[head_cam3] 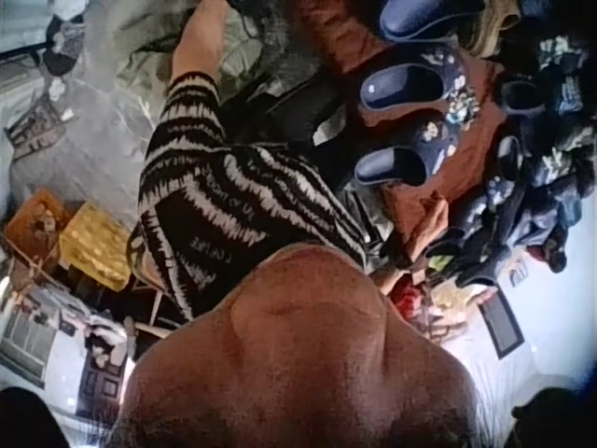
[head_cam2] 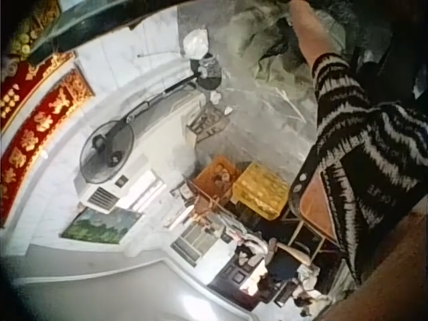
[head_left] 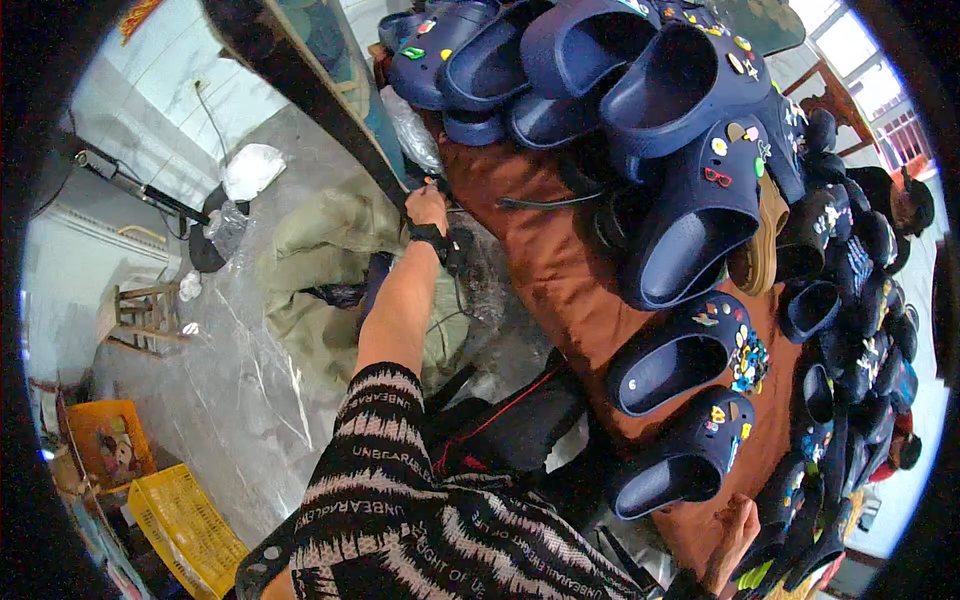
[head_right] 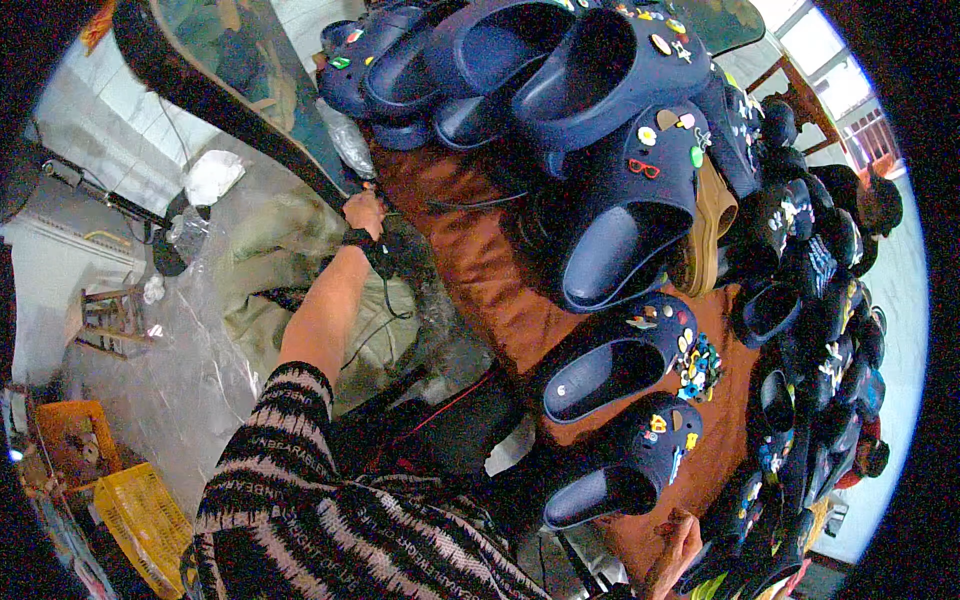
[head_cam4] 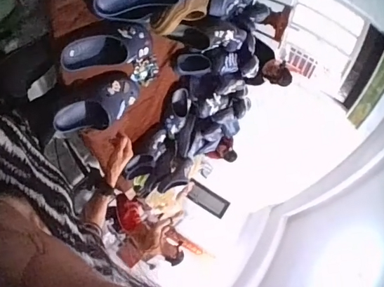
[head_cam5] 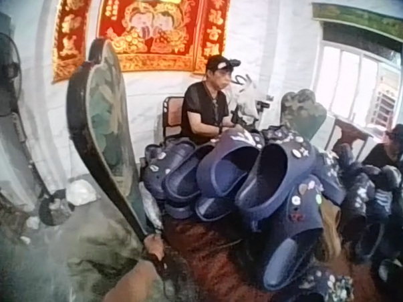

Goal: The recorder is attaching decorative charms to rubber clog shoes.

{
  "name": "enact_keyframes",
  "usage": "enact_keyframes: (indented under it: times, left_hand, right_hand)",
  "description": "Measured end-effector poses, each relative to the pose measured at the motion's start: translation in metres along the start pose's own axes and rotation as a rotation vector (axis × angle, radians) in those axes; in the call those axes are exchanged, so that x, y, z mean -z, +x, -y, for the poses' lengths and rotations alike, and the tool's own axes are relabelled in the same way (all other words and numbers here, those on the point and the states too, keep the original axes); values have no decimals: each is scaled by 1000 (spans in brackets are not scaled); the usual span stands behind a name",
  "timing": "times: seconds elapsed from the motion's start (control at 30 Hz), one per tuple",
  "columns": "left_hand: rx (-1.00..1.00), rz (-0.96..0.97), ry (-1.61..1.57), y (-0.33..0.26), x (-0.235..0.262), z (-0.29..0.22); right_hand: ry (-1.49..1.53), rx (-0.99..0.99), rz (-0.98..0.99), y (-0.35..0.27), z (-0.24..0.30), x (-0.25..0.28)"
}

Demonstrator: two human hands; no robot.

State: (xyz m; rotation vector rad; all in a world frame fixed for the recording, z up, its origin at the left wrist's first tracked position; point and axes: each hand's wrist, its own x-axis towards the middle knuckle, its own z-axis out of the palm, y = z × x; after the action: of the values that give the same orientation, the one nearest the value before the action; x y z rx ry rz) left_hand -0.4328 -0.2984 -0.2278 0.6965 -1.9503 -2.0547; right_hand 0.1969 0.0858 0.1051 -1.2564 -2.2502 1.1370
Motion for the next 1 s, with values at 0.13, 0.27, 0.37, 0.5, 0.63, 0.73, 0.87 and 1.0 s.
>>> enact_keyframes:
  times: [0.13, 0.27, 0.37, 0.5, 0.63, 0.73, 0.87, 1.0]
  left_hand:
    - [334, -200, 415, -8, -57, 3]
    - [-211, -163, 768, 117, 53, 33]
    - [-78, 16, 685, 73, -32, 67]
    - [-415, 366, 1512, 100, -31, 54]
    - [-633, 612, 1602, 153, 28, 41]
    - [-440, 634, 1082, 148, 25, 47]
    - [-44, 549, 460, 133, 10, 45]
    - [239, 404, 33, 124, 38, 9]
  right_hand:
    - [-34, -20, -74, -14, 6, 6]
    - [39, 12, 132, 6, 1, -17]
    - [-138, -18, -41, -6, 2, -13]
    - [-84, -91, 3, -10, 34, -25]
    - [-14, -62, 46, 10, 25, -43]
    - [-55, -91, 36, 17, 27, -36]
    - [-27, -31, 25, 36, 18, -24]
    - [14, 63, 34, 92, -9, -26]
